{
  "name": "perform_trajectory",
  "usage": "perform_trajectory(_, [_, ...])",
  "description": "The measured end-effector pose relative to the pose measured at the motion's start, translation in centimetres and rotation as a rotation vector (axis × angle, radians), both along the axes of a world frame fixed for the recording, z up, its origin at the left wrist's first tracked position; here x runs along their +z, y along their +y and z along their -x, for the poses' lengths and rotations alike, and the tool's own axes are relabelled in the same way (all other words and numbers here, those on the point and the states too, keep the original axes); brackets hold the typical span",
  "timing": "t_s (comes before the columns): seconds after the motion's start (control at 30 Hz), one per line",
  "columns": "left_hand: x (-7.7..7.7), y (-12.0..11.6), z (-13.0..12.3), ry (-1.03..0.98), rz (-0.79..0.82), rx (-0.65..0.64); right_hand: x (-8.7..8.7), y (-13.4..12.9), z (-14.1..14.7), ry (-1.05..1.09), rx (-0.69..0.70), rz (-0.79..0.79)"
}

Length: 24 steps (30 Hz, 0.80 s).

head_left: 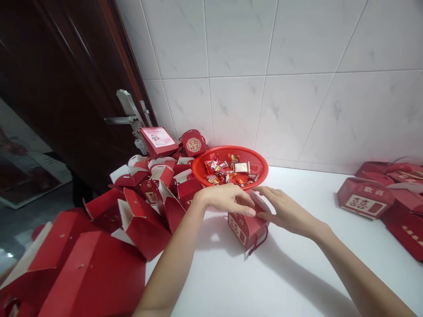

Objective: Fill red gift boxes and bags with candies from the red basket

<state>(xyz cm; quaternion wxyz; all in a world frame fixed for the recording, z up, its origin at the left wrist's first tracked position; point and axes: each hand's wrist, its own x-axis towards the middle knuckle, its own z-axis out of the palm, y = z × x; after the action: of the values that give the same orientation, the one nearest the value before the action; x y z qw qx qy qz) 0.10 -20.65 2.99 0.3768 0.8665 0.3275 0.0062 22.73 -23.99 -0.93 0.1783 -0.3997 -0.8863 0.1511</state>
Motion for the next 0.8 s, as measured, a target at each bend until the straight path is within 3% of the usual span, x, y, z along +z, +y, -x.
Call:
perform_trajectory(0.23, [-0.7,0.8,0.2,0.004,0.028,-0.016,-0.8,0.4,-0.3,0.029,0.005,0.086])
perform_trajectory(0.43, [-1.6,1.2,-0.8,0.090,-0.010,0.192,-0.2,0.0,-0.3,0.006,0.057,0.165])
perform_trajectory(0.63, [-0.8,-0.5,-1.6,0.196,-0.222,0.356,0.0,-0.1,-0.4,0.050,0.119,0.171])
perform_trajectory(0.8, [-0.2,-1.4,-1.9,0.276,-0.342,0.363,-0.5,0.0,-0.3,0.070,0.156,0.215])
